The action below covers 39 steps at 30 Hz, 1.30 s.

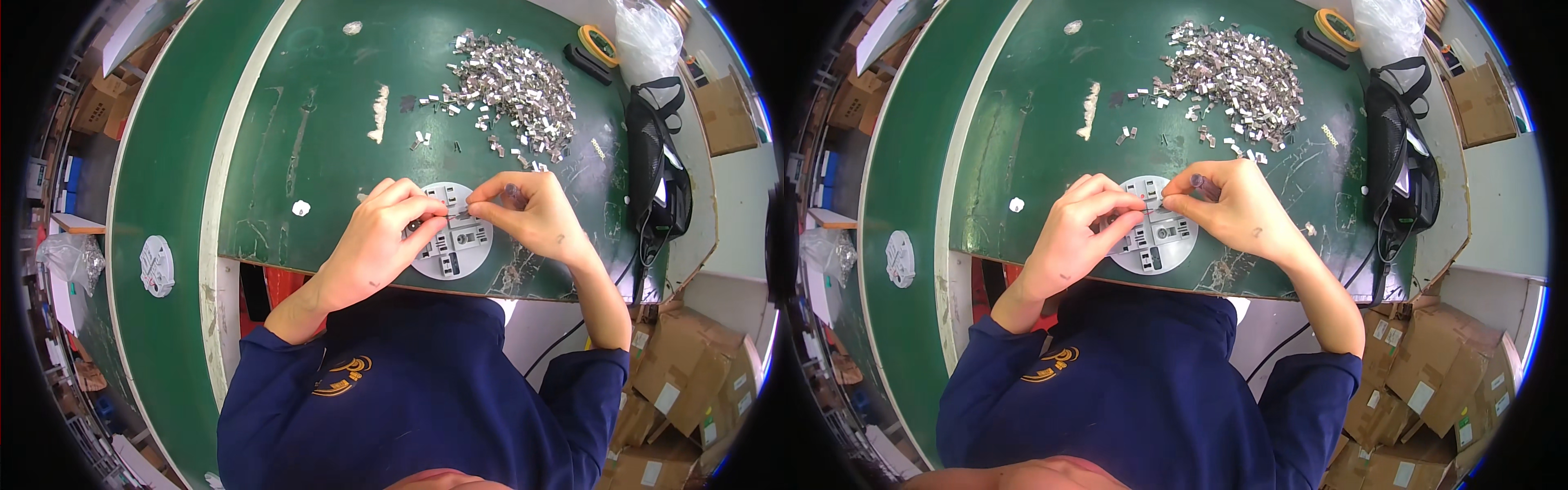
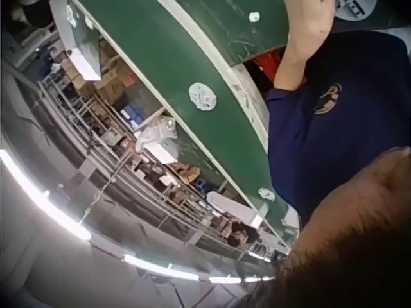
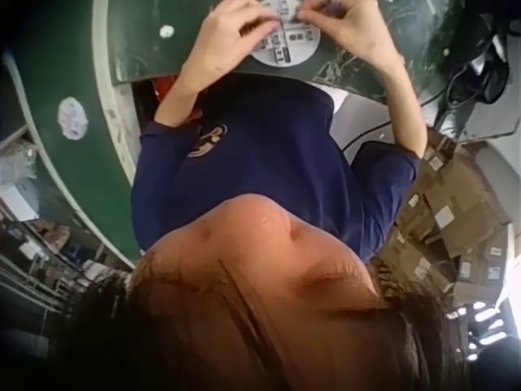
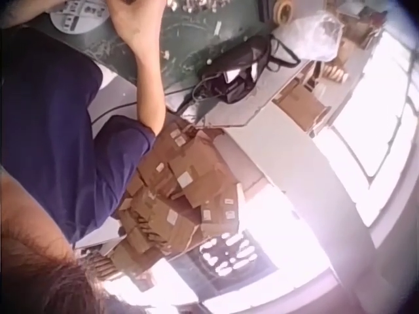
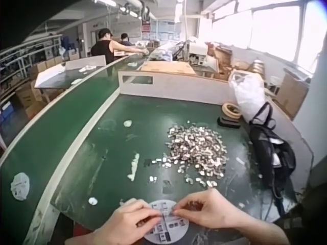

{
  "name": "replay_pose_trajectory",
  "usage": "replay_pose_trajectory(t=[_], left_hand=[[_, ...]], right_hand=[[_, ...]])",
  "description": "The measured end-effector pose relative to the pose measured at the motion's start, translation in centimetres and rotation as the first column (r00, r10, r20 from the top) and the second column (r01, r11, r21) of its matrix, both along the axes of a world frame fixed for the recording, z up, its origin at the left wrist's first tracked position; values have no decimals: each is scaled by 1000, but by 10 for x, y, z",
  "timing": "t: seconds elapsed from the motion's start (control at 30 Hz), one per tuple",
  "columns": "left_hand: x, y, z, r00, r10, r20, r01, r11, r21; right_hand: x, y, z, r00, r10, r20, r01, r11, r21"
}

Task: Assembling small metal components into a circular fixture at a workbench.

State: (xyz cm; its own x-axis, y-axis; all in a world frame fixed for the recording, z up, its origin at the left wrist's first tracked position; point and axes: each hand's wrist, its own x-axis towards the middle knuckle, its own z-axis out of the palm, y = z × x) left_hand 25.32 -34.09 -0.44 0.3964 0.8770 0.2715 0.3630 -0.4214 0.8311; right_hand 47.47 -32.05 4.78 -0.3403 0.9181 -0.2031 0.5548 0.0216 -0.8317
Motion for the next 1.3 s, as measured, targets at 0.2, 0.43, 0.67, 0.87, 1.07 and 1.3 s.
replay_pose_trajectory(t=[0.2, 0.43, 0.67, 0.87, 1.07, 1.3], left_hand=[[-2, 2, 1, 998, -14, 65, 23, 991, -134], [-4, 1, 1, 990, 21, 139, 11, 974, -227], [-6, 2, 4, 992, -6, 124, 36, 970, -240], [-7, 2, 4, 991, -18, 131, 49, 969, -241], [-8, 2, 5, 989, -15, 147, 54, 964, -261], [-7, 2, 2, 985, -20, 173, 57, 975, -214]], right_hand=[[-2, 2, -3, 998, 16, -56, -17, 1000, -5], [-5, 6, -8, 990, 104, -99, -98, 993, 65], [-7, 10, -8, 979, 185, -87, -171, 974, 148], [-11, 11, -6, 973, 219, -69, -200, 956, 217], [-10, 12, -1, 975, 214, -66, -202, 968, 148], [-13, 12, -4, 976, 217, -26, -208, 958, 198]])
